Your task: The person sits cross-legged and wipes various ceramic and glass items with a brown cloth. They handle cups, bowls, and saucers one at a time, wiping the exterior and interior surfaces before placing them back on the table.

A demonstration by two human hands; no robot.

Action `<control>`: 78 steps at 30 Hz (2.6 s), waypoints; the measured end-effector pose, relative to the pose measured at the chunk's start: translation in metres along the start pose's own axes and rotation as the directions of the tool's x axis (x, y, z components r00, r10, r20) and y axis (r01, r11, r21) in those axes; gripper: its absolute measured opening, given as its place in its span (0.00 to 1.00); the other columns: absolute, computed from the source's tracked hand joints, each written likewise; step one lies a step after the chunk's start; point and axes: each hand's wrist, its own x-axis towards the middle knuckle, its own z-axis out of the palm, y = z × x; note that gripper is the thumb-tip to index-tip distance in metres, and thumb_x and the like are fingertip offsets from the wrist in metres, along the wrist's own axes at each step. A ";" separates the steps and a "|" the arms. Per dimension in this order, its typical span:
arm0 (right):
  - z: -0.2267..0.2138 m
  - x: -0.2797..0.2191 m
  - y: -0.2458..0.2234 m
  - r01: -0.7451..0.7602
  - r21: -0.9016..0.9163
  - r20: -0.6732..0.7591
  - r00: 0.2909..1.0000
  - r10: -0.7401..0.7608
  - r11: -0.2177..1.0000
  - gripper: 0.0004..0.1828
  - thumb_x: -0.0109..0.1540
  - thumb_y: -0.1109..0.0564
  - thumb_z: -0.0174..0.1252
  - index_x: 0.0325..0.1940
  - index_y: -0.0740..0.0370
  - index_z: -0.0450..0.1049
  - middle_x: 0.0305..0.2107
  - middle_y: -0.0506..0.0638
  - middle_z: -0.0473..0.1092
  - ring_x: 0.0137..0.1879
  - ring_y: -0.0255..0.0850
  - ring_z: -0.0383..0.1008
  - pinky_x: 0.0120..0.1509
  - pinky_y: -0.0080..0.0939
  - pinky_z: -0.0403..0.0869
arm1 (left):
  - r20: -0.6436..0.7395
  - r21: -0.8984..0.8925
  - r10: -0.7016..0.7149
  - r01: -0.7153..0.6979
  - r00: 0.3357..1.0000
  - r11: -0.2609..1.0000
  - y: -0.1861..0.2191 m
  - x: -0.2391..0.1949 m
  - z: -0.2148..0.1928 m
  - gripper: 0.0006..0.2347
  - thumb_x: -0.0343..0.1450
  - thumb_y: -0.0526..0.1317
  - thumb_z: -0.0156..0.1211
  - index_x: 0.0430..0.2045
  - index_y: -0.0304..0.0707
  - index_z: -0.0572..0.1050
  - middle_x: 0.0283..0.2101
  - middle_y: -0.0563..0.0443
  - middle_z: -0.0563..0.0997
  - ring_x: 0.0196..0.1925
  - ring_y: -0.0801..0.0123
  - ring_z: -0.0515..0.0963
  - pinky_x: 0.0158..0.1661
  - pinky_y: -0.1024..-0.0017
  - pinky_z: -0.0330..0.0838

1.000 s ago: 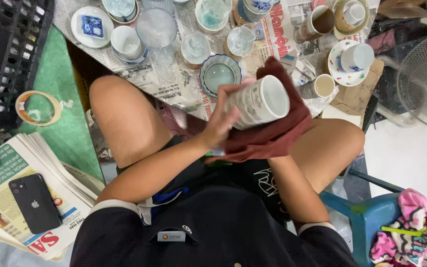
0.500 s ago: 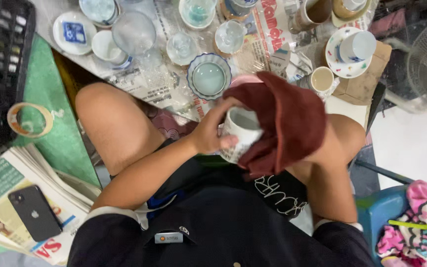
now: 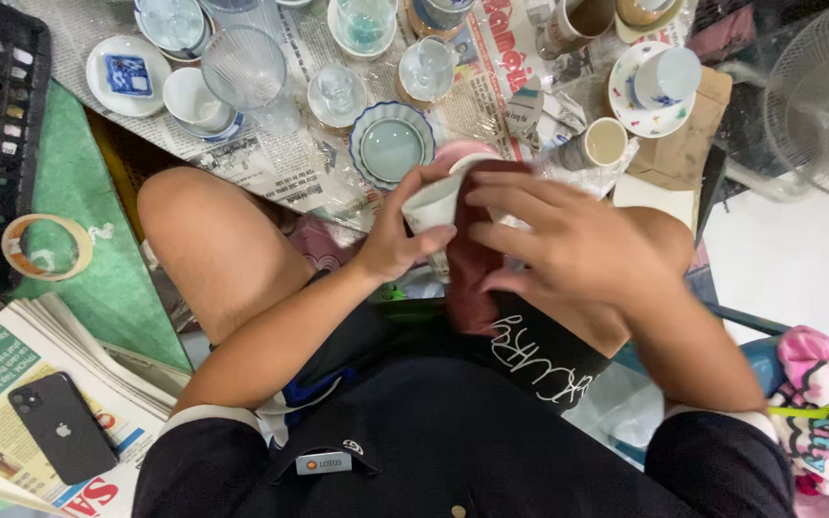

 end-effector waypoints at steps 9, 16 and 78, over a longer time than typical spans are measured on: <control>0.050 0.006 -0.017 -0.358 0.460 -0.177 0.860 0.479 0.812 0.51 0.50 0.42 0.77 0.70 0.60 0.61 0.64 0.58 0.65 0.71 0.53 0.68 0.74 0.50 0.68 | 0.027 -0.201 -0.054 0.058 0.998 0.978 0.011 -0.014 -0.004 0.37 0.59 0.44 0.75 0.61 0.39 0.58 0.48 0.51 0.69 0.47 0.68 0.72 0.44 0.68 0.70; 0.058 -0.007 0.006 -0.173 0.586 0.017 0.979 0.201 0.792 0.70 0.41 0.37 0.80 0.77 0.67 0.52 0.70 0.62 0.60 0.77 0.54 0.62 0.79 0.50 0.61 | 0.184 0.334 0.257 -0.306 0.949 0.891 0.030 -0.021 -0.004 0.39 0.62 0.45 0.80 0.61 0.39 0.56 0.56 0.47 0.67 0.61 0.67 0.70 0.64 0.66 0.66; 0.141 -0.004 0.032 0.264 0.393 -0.768 0.621 0.156 0.880 0.37 0.54 0.46 0.75 0.60 0.60 0.67 0.61 0.62 0.59 0.67 0.56 0.62 0.72 0.55 0.64 | -0.082 -0.292 -0.212 0.180 0.974 0.939 -0.035 -0.003 0.011 0.28 0.82 0.57 0.43 0.70 0.34 0.56 0.63 0.43 0.69 0.65 0.62 0.71 0.65 0.61 0.69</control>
